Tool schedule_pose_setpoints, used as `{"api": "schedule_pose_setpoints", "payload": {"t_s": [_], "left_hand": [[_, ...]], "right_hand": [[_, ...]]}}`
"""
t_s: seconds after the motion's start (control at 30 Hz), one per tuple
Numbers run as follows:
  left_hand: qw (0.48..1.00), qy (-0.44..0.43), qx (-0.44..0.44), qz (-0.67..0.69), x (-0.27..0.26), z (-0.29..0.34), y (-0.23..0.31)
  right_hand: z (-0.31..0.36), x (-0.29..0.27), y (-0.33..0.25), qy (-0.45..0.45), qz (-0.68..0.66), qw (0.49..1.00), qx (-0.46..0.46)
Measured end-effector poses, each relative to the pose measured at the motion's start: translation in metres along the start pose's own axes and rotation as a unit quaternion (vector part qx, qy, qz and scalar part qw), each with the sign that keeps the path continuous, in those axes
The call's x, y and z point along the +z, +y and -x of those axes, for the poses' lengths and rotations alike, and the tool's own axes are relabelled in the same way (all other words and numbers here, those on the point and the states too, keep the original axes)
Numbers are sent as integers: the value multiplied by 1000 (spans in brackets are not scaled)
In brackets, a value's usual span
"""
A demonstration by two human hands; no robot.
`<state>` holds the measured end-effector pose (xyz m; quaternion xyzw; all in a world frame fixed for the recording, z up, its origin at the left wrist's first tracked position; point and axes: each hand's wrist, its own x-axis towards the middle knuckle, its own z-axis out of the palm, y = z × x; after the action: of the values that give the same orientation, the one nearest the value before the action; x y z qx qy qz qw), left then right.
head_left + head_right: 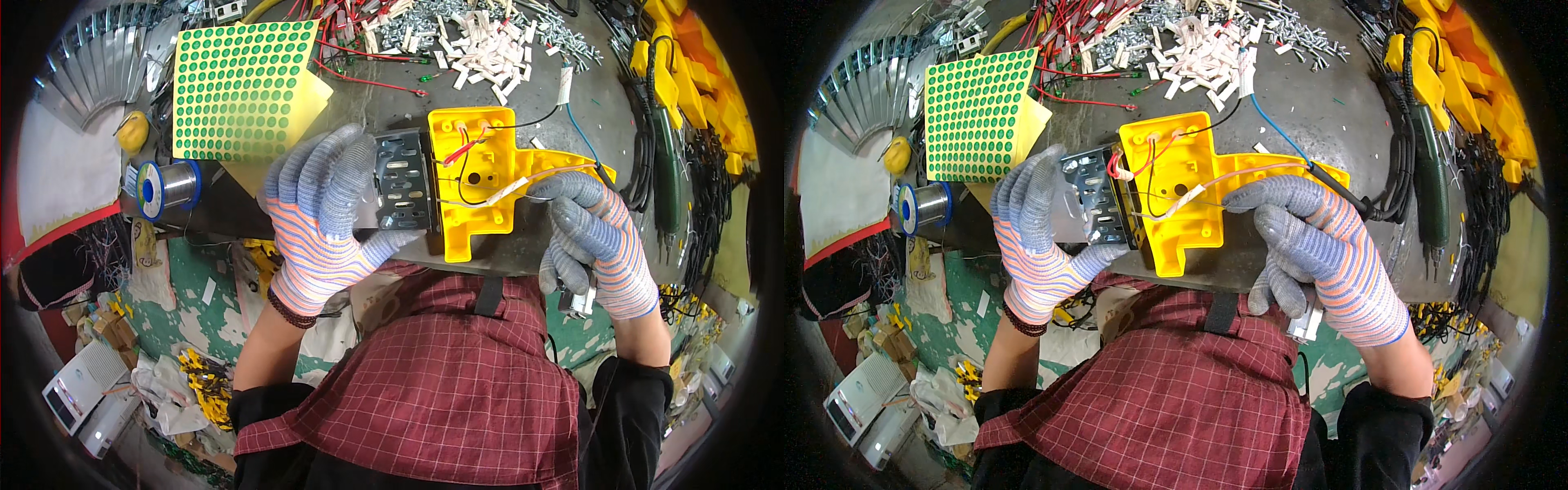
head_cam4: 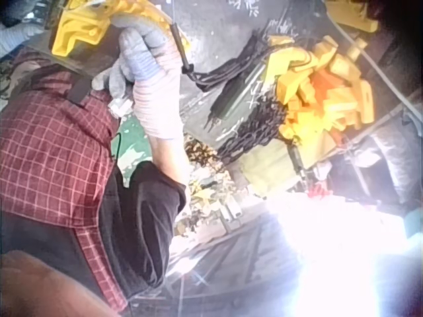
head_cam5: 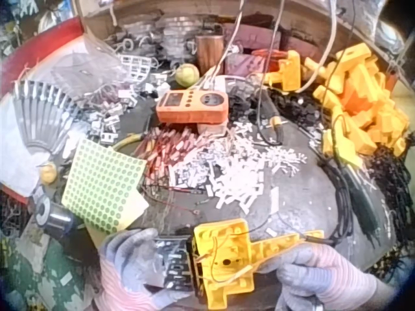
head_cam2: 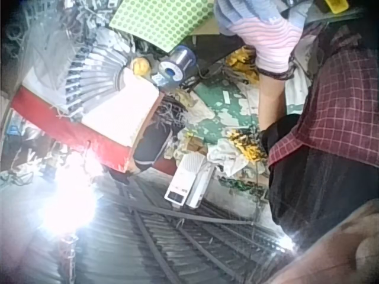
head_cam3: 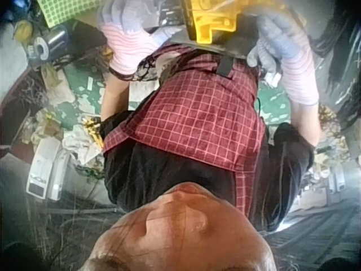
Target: Assembling and soldering components into a yellow plastic housing for a small electronic device.
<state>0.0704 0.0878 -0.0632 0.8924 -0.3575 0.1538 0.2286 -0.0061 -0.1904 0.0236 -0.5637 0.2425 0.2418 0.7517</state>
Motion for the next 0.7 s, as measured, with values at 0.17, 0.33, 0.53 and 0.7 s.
{"api": "schedule_pose_setpoints", "payload": {"t_s": [0.17, 0.33, 0.53, 0.7], "left_hand": [[1000, 11, 7, 6, 2, 3, -3], [1000, 15, 6, 3, 3, 2, -2], [1000, 15, 11, 3, 3, 1, -2], [1000, 22, 4, 3, 2, 0, 0]], "right_hand": [[2, -2, -1, 6, 30, 1000, 8], [2, -2, -2, 3, 18, 1000, 25], [-1, -4, 0, -16, -44, 998, 49], [-4, 11, 1, -3, 26, 999, 38]]}}
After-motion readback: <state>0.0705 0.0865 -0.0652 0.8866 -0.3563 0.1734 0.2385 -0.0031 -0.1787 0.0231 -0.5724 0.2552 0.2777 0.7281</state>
